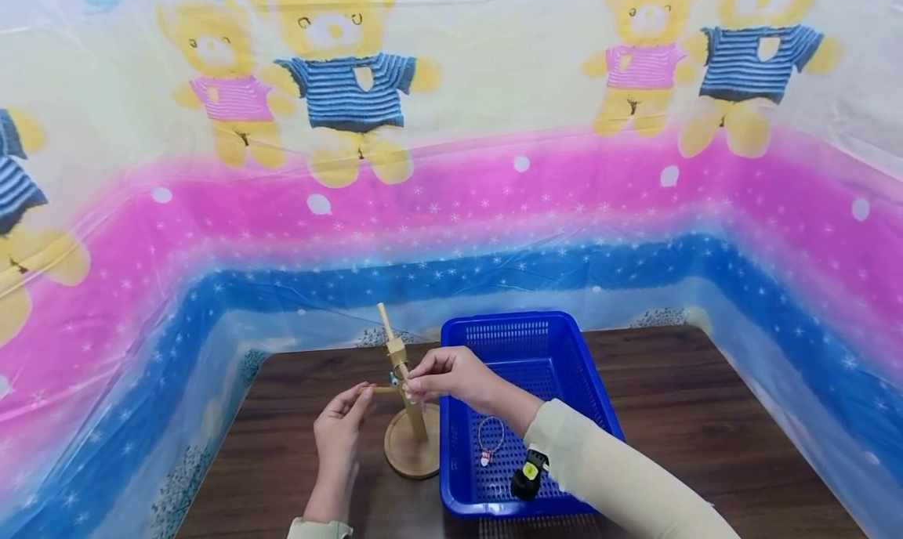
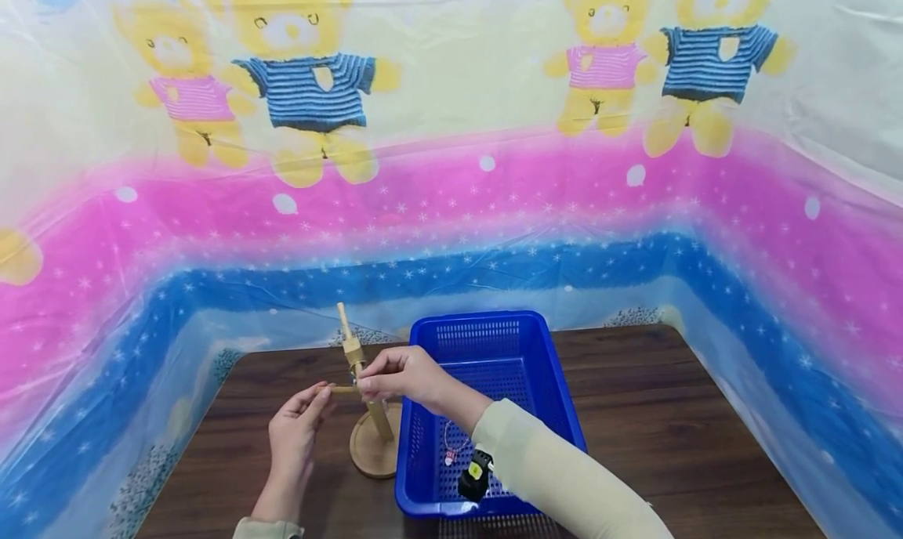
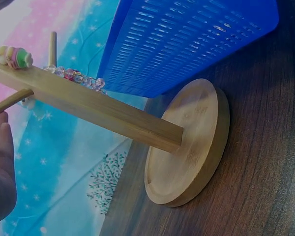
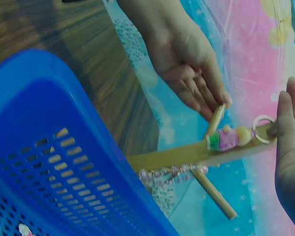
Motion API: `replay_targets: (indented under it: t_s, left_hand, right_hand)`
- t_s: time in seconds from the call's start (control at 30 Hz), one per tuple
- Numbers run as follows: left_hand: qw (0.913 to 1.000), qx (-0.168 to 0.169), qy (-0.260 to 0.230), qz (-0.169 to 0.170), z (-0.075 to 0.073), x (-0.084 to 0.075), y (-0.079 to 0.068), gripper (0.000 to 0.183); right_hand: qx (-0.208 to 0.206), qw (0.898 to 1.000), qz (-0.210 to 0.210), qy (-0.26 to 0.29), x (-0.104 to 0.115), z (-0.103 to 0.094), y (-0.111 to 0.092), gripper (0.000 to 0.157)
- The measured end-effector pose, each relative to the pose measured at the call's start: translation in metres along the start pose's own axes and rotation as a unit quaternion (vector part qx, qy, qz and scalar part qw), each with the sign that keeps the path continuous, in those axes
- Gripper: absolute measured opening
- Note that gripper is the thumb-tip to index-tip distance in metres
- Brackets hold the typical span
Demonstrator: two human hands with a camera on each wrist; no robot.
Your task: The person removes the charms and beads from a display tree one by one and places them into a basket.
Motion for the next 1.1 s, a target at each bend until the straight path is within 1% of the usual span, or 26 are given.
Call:
replay_targets:
  t_s: [0.17,0.3,0.47,0.6,0.77,0.83,1.0,1.1]
  left_hand:
    - [0.9998,0.008,-0.019,-0.006,0.001,0.001,0.004,0.021]
    - [0.9994,0.011,-0.025,-0.020,0.002,0.002,0.007,0.024]
    - [0.9992,0.016,-0.019,-0.032,0.002,0.001,0.009,0.021]
    - [0.9994,0.018,-0.004,-0.028,0.002,-0.001,0.011,0.018]
    - [0.9992,0.023,0.009,-0.032,0.002,0.000,0.014,0.020]
    - [0.9991,0.024,0.014,-0.034,0.002,0.000,0.015,0.020]
    - [0.9988,0.023,0.018,-0.038,0.001,0.001,0.017,0.009]
    - [0.9987,0.025,0.014,-0.042,0.001,0.002,0.017,0.010]
  right_hand:
    - [-0.005,1.000,-0.009,0.000,-0.003,0.007,-0.004,0.036]
    - [-0.012,1.000,-0.013,0.006,-0.005,0.012,-0.006,0.034]
    - [-0.030,0.999,-0.013,0.016,-0.004,0.019,-0.009,0.032]
    - [-0.043,0.999,-0.021,0.023,-0.004,0.024,-0.009,0.029]
    - [-0.059,0.998,-0.012,0.033,-0.005,0.028,-0.010,0.028]
    - [-0.066,0.997,-0.010,0.030,-0.005,0.029,-0.010,0.027]
    - [-0.081,0.997,-0.011,0.014,-0.005,0.032,-0.011,0.025]
    - [-0.084,0.996,-0.012,0.010,-0.003,0.032,-0.012,0.025]
Point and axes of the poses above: each hand's wrist, its own y-axis towards the middle knuckle, its own z-axis out of the palm, x = y × z, the point moved 3 cm from there along y, towards the middle knuckle, and after that the axes turned 11 degrees about -x, right-handed, at the moved point
